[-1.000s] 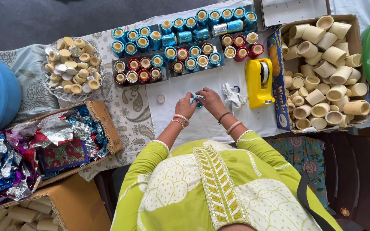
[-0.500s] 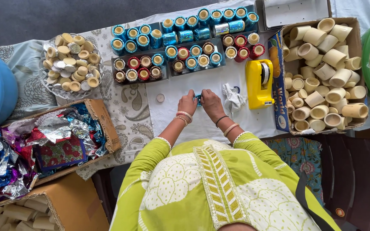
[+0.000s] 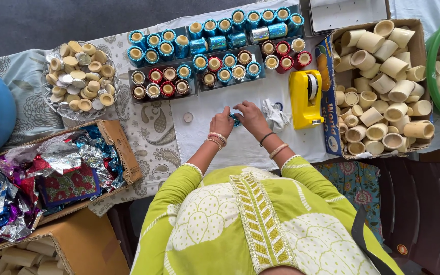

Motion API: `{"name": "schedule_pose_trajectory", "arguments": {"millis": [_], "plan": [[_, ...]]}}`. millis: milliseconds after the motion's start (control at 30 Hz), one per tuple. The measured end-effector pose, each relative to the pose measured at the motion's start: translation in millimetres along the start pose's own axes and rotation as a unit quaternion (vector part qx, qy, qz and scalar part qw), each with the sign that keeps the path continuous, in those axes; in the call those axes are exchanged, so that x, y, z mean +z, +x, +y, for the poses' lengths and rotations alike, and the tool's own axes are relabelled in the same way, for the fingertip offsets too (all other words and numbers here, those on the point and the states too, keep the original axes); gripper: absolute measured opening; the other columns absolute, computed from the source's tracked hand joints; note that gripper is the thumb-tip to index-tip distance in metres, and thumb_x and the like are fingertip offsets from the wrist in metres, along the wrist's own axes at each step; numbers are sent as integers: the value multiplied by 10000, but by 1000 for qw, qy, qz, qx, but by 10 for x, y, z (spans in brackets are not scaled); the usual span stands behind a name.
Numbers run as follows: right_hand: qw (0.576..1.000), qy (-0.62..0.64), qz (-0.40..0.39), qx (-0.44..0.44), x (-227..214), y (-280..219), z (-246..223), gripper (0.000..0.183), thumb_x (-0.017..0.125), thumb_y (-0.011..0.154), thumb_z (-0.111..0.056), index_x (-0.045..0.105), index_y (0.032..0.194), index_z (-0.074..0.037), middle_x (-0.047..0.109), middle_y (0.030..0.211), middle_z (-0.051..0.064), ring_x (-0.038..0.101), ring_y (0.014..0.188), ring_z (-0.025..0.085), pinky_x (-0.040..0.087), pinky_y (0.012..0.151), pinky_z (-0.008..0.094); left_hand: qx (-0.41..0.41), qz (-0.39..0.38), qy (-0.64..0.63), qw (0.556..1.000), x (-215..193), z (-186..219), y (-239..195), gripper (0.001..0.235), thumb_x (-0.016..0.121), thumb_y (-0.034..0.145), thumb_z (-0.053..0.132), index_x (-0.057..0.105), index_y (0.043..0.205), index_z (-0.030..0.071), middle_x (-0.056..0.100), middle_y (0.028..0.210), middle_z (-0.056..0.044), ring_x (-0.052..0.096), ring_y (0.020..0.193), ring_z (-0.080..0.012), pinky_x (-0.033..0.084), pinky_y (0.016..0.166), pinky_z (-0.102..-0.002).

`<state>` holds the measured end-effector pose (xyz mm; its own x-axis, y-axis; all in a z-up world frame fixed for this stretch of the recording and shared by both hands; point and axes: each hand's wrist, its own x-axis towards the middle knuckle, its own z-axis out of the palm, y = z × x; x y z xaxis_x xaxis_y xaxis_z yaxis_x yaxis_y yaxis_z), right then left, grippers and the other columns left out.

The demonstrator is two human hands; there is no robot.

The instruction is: The person wraps a small candle in shiny blue foil, folds the edges, and secures it with tape. They then place the wrapped candle into a tray with other finished items. The person repeats this process with another candle.

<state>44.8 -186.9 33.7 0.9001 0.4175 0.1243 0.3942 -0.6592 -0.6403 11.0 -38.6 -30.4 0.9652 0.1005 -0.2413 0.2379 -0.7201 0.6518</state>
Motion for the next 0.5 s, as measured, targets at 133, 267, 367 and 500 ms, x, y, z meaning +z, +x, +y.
{"name": "schedule_pose_trajectory", "arguments": {"millis": [133,267,367,500], "plan": [[996,-41,-61,-48,279,50,290,192,722,821,-149,699,1009,-120,648,930,102,652,911,338,553,738,442,-4,-9,-4,1000,-71,0,13,235,657,832,138,596,1058,111,717,845,-197,688,828,-452,546,707,-559],[993,-84,-81,6,314,6,367,51,695,925,-130,671,961,-103,649,947,91,677,909,320,560,779,441,-31,-10,-86,996,-292,26,-16,215,653,880,165,636,1091,126,723,792,-182,698,787,-403,554,739,-508],[996,-55,-39,56,113,-6,185,106,706,917,-132,672,1005,-83,659,963,99,671,855,348,549,740,462,21,26,-115,993,-424,6,-137,182,614,911,102,659,1085,129,718,826,-148,702,784,-359,558,729,-475],[993,37,-5,108,-178,26,-55,262,757,850,-179,667,1073,-77,641,933,93,675,810,308,546,709,446,208,38,-43,976,-531,-43,-210,263,596,875,-14,685,1080,124,679,933,-110,672,894,-328,556,757,-434]]}}
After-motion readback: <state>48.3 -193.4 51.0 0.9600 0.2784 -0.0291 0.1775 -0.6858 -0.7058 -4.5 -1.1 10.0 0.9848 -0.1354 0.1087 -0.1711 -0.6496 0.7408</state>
